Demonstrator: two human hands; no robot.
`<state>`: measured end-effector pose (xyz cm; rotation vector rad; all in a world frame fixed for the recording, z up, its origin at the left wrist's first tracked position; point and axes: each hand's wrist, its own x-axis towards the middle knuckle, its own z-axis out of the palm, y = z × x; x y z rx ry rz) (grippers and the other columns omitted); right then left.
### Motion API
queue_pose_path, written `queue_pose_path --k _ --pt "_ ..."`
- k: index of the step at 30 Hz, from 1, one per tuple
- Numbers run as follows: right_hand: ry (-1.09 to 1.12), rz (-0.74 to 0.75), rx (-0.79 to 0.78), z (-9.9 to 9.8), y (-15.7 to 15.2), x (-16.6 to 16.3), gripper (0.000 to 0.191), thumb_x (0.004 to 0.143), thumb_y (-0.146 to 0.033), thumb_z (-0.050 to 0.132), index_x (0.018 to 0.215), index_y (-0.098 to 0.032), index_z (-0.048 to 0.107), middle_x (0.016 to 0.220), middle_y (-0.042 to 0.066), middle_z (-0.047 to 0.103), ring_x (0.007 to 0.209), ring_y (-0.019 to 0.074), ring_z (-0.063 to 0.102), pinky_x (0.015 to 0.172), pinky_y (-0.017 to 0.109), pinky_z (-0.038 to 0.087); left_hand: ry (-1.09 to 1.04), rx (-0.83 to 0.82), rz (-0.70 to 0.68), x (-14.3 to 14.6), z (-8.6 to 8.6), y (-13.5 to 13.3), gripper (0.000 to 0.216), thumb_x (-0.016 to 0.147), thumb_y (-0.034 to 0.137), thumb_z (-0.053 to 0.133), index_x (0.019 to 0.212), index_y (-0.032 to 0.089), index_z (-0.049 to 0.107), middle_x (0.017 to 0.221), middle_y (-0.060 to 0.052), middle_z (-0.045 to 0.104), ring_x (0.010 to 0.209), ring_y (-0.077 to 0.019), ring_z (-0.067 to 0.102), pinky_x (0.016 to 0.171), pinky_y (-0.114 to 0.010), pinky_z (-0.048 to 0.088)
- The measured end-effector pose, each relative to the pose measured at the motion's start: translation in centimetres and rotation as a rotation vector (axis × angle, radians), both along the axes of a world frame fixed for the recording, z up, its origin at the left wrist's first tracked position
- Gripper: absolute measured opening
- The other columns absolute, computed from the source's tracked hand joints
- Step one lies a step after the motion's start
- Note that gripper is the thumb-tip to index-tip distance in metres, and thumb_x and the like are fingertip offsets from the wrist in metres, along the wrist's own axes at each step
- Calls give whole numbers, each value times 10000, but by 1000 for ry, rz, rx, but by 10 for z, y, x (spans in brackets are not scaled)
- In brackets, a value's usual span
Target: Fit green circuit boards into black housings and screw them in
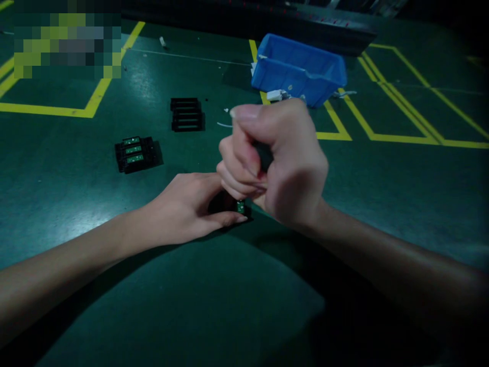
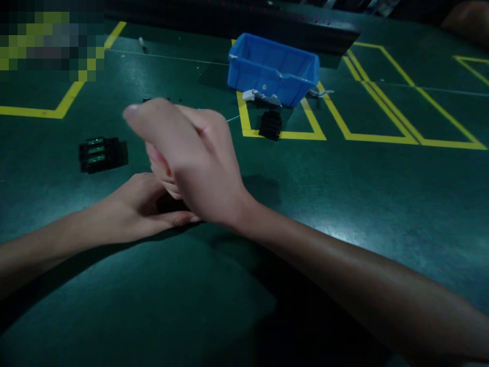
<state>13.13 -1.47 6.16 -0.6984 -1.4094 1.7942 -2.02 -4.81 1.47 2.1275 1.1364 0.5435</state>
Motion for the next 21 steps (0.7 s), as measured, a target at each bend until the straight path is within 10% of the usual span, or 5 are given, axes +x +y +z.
queue_pose_path --k 21 --pt "312 -7 -106 -7 11 12 498 991 -184 317 496 -200 370 399 -52 253 328 83 182 337 203 217 60 39 -30 1 -3 2 339 900 435 668 1146 205 633 934 25 700 762 -139 627 654 -257 404"
